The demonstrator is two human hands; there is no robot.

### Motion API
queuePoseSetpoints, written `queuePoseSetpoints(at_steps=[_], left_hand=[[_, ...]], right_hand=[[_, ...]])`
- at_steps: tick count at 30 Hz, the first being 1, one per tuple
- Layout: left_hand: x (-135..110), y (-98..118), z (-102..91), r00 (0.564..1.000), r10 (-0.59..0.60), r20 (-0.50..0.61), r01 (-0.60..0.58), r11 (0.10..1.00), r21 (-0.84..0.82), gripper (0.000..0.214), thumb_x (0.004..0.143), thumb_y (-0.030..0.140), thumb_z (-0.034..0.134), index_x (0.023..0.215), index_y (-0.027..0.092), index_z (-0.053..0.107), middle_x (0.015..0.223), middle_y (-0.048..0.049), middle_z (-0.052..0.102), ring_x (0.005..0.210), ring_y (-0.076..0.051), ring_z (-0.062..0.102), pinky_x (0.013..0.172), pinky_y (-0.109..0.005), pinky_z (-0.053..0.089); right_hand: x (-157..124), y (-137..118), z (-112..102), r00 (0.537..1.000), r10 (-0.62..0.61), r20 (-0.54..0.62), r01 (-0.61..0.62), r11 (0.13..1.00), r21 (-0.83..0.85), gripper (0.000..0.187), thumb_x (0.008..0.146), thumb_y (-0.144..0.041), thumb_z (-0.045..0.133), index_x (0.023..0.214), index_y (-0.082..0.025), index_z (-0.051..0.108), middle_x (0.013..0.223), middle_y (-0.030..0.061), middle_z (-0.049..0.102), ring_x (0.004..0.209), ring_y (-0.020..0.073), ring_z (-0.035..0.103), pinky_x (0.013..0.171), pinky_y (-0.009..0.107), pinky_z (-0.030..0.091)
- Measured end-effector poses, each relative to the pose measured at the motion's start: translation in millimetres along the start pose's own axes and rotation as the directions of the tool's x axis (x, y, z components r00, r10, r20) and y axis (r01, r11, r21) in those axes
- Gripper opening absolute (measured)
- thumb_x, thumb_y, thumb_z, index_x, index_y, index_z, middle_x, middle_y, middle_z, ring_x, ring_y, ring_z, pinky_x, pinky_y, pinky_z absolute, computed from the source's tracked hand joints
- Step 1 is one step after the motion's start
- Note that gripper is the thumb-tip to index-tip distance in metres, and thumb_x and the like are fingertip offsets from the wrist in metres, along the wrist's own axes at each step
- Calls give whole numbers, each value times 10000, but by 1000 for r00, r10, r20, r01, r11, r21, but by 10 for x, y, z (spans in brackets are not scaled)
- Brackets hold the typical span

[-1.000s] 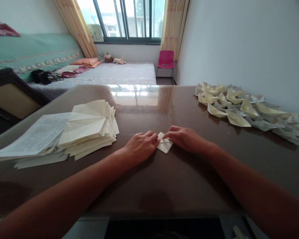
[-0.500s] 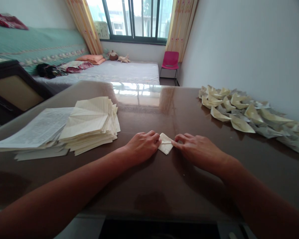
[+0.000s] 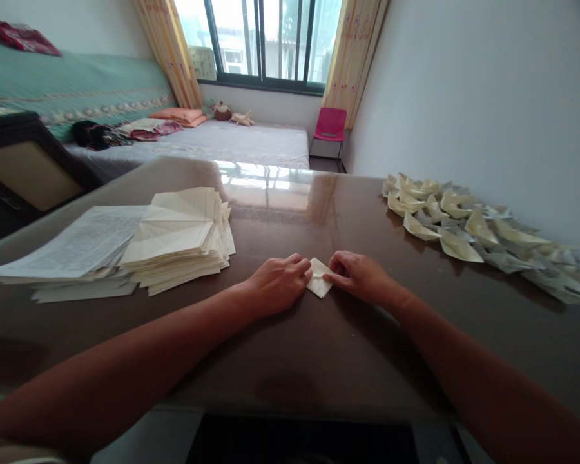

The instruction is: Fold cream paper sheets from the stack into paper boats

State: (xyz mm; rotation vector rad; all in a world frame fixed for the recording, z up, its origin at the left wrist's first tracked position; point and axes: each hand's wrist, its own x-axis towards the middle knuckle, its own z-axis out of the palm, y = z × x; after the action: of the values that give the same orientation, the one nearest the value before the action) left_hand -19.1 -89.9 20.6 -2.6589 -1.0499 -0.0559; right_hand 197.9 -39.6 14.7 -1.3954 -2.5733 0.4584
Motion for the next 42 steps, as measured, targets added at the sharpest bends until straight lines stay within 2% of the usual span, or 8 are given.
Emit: queuePoseSetpoints(at_steps=[6, 13, 18, 21, 24, 31, 35, 42], left_hand=[[-14, -2, 15, 999, -32, -34, 31, 999, -29, 235, 905, 221, 441, 1051, 153, 612, 907, -80, 590, 823, -212, 548, 583, -303, 445], [-23, -16, 26, 975, -151, -165, 139, 987, -84, 199, 920, 250, 426, 1002, 192, 598, 889, -40, 596, 804, -179, 570, 620, -278, 475], [6, -44, 39, 895, -211, -394, 177, 977, -123, 298, 958, 249, 407, 1231, 187, 509, 1097, -87, 590, 1000, -190, 549, 805, -292, 512], [6, -40, 45, 878, -189, -439, 136, 979, -149, 334, 959, 224, 417, 1285, 189, 479, 1155, -96, 575, 1025, -179, 543, 875, -298, 500], [-6, -40, 61, 860, -204, -468, 121, 972, -201, 247, 959, 223, 419, 1151, 186, 570, 1070, -75, 600, 976, -161, 558, 820, -254, 502], [-6, -128, 89, 859, -269, -435, 86, 915, -395, 203, 932, 230, 434, 1002, 197, 622, 995, -49, 615, 888, -133, 583, 798, -234, 480], [5, -153, 108, 887, -269, -375, 70, 882, -467, 206, 928, 246, 427, 1020, 192, 603, 1006, -46, 608, 866, -123, 591, 796, -228, 478], [32, -138, 104, 919, -213, -331, 84, 928, -363, 238, 910, 278, 476, 1089, 179, 596, 1125, -87, 600, 1081, -209, 508, 966, -345, 432]], right_hand=[[4, 33, -10, 999, 35, 13, -38, 964, 263, 205, 788, -363, 632, 895, -197, 577, 729, -14, 627, 639, 126, 554, 586, 244, 390], [39, -25, 25, 985, 39, -167, 59, 841, 538, 272, 793, -341, 624, 998, -183, 539, 756, -12, 584, 653, 122, 561, 618, 250, 479], [-68, -216, -52, 856, -172, -488, 302, 932, 201, 227, 866, -224, 543, 1091, -198, 542, 894, 38, 606, 774, 150, 589, 752, 306, 516], [-172, -313, -72, 767, -452, -455, 487, 872, -45, 311, 906, -145, 471, 1208, -221, 491, 1062, 75, 622, 946, 177, 594, 871, 341, 489], [-231, -353, -74, 703, -588, -401, 588, 797, -138, 402, 911, -113, 463, 1293, -233, 423, 1136, 79, 616, 1018, 182, 571, 922, 345, 459], [-117, -196, -91, 815, -435, -382, 433, 896, -98, 482, 855, -381, 611, 1267, -183, 459, 1178, 123, 594, 1086, 251, 528, 916, 391, 415], [-61, -86, -99, 821, -450, -352, 425, 893, -149, 158, 920, -271, 507, 1041, -207, 585, 1033, 71, 645, 957, 204, 546, 865, 338, 387], [-85, -143, -137, 853, -478, -207, 360, 828, -430, 192, 952, -273, 455, 979, -202, 631, 942, 66, 648, 895, 210, 509, 807, 342, 318]])
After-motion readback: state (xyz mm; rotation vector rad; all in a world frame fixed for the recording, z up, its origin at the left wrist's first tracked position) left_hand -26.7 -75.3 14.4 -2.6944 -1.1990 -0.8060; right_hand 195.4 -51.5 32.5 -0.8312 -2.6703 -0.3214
